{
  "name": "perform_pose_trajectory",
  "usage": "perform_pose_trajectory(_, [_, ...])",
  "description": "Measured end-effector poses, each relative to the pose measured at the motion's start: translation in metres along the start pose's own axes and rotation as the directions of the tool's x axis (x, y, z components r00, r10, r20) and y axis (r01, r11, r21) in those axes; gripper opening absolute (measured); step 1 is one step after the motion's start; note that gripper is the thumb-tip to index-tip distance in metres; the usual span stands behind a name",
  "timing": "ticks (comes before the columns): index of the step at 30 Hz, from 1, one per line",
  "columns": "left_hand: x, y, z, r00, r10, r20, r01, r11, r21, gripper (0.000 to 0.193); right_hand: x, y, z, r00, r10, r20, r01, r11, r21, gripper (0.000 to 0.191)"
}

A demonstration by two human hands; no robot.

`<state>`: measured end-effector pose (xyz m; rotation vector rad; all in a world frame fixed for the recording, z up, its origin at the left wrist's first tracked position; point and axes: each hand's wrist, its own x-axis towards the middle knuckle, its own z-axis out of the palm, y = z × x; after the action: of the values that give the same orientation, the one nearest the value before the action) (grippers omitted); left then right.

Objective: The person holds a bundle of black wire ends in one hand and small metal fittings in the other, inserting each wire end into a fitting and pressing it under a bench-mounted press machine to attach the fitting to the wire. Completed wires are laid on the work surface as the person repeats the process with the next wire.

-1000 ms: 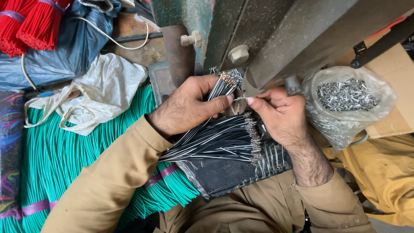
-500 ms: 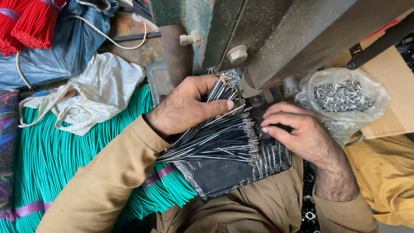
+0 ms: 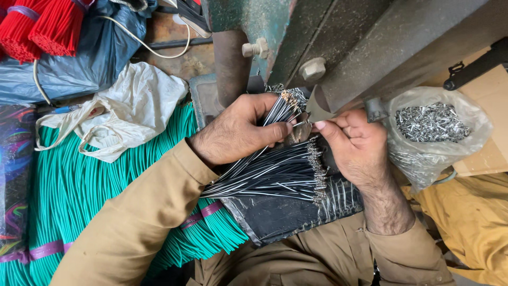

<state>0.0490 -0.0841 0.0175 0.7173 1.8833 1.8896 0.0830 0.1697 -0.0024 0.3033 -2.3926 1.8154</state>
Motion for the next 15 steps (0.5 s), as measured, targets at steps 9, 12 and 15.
perform_pose_trajectory(9, [-0.0013,0.0070,0.0003,1.000,-0.006,0.007,0.006,1.000,-0.016,0.019,0.0109,0.0084,-0.0037,0.996,-0.054,0.076,0.056,0.998,-0.022,0.006])
perform_pose_trajectory(12, [-0.0009,0.0065,0.0012,1.000,-0.010,-0.008,0.010,1.000,0.005,0.018,0.0107,0.0075,-0.0062,0.999,0.032,-0.017,-0.035,0.972,-0.234,0.010])
perform_pose_trajectory(15, [-0.0006,0.0061,0.0015,1.000,0.002,-0.024,-0.002,0.999,0.036,0.017,0.0101,0.0049,-0.0066,0.993,-0.112,0.047,0.120,0.970,-0.213,0.011])
